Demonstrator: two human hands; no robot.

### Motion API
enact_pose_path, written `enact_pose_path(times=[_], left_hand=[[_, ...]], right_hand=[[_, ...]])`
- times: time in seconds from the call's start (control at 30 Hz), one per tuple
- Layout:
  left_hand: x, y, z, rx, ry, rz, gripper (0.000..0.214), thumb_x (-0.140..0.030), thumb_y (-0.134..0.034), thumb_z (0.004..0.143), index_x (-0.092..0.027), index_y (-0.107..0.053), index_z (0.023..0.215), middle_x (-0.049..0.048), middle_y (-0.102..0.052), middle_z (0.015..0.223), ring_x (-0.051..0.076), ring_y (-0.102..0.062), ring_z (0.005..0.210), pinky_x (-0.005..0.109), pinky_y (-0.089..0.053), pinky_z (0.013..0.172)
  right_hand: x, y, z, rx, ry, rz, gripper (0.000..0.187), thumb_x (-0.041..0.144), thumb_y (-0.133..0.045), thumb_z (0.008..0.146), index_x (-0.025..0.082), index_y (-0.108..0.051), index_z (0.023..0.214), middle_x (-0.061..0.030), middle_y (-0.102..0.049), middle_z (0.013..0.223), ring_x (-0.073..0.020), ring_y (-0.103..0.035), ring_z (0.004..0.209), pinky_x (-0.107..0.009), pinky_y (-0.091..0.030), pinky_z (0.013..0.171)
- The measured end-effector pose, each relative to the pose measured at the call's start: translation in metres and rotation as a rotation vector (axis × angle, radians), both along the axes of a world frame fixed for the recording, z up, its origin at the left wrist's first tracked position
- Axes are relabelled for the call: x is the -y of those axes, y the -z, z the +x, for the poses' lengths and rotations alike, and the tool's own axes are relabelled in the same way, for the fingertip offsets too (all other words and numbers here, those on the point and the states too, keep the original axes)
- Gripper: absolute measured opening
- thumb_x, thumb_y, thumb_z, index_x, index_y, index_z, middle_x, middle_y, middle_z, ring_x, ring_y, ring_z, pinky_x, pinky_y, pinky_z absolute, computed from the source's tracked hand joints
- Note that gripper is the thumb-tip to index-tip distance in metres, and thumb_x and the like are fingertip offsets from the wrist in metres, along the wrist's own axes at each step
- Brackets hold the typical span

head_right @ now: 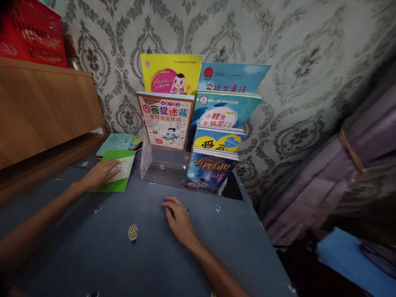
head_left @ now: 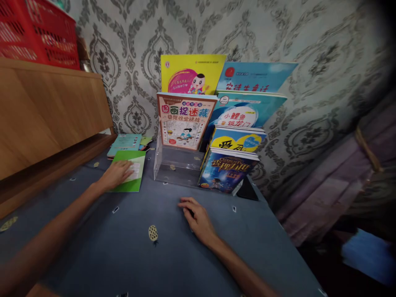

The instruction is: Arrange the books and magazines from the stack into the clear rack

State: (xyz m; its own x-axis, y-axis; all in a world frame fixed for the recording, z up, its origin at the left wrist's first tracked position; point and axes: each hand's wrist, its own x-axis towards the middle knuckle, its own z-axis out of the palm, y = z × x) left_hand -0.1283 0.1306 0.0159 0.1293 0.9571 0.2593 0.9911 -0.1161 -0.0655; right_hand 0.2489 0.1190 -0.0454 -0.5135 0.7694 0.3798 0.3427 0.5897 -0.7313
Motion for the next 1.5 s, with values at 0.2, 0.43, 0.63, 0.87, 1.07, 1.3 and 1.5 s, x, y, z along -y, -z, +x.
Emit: enact_pose_path(times=[0.2,0.43,0.63,0.87,1.07,1.3,1.5], left_hand=[[-0.024,0.036,-0.016,0.012,-0.301,-0.028,0.064,-0.043,-0.026,0.101,-0.010,-0.030,0.155,0.0180,-0.029,0.163,0.031,-0.023,0.153,0.062,-0.025,0.117],[-0.001,0.041,-0.007,0.006,-0.294,-0.119,0.067,-0.047,-0.022,0.101,-0.010,-0.026,0.157,0.0183,-0.023,0.164,0.031,-0.020,0.153,0.065,-0.026,0.115],[0.032,0.036,0.012,0.064,-0.302,-0.292,0.065,-0.049,-0.021,0.101,-0.016,-0.027,0.158,0.0128,-0.022,0.165,0.027,-0.019,0.154,0.059,-0.027,0.118],[0.077,0.036,0.044,0.052,-0.284,-0.311,0.065,-0.047,-0.022,0.101,-0.016,-0.027,0.158,0.0099,-0.021,0.166,0.026,-0.019,0.154,0.056,-0.025,0.119],[0.102,0.047,0.062,0.033,-0.246,-0.251,0.064,-0.046,-0.026,0.100,-0.014,-0.032,0.156,0.0120,-0.027,0.163,0.027,-0.023,0.153,0.058,-0.029,0.117],[0.112,0.058,0.077,0.016,-0.221,-0.190,0.063,-0.045,-0.027,0.100,-0.014,-0.035,0.154,0.0151,-0.032,0.161,0.030,-0.026,0.152,0.060,-0.031,0.116],[0.124,0.068,0.105,0.009,-0.099,-0.141,0.064,-0.049,-0.026,0.101,-0.015,-0.036,0.154,0.0145,-0.035,0.160,0.030,-0.029,0.151,0.059,-0.030,0.117]], right_hand=[[0.000,-0.001,0.000,-0.002,0.003,0.007,0.031,0.010,-0.049,0.089,0.022,-0.075,0.099,-0.0115,-0.070,0.117,-0.0225,-0.068,0.108,-0.040,-0.053,0.095],[0.000,-0.001,0.000,0.001,0.001,0.013,0.033,0.010,-0.049,0.089,0.023,-0.076,0.102,-0.0108,-0.070,0.118,-0.0220,-0.068,0.107,-0.041,-0.053,0.094],[0.001,-0.001,0.000,0.006,-0.009,0.024,0.035,0.009,-0.049,0.088,0.023,-0.077,0.103,-0.0107,-0.070,0.118,-0.0216,-0.068,0.107,-0.040,-0.053,0.094],[0.002,-0.003,-0.002,0.012,-0.011,0.016,0.032,0.007,-0.049,0.088,0.020,-0.076,0.101,-0.0119,-0.069,0.117,-0.0212,-0.069,0.103,-0.039,-0.053,0.091],[0.001,-0.001,-0.002,0.017,-0.016,0.027,0.031,0.008,-0.049,0.089,0.019,-0.075,0.101,-0.0130,-0.069,0.118,-0.0233,-0.068,0.106,-0.043,-0.052,0.093],[0.002,0.002,-0.003,0.049,0.011,-0.007,0.030,0.009,-0.050,0.090,0.021,-0.074,0.104,-0.0115,-0.068,0.120,-0.0230,-0.067,0.108,-0.043,-0.052,0.093],[0.004,0.000,-0.003,0.051,0.003,0.024,0.031,0.010,-0.050,0.090,0.019,-0.073,0.108,-0.0128,-0.068,0.123,-0.0235,-0.066,0.110,-0.045,-0.051,0.097]])
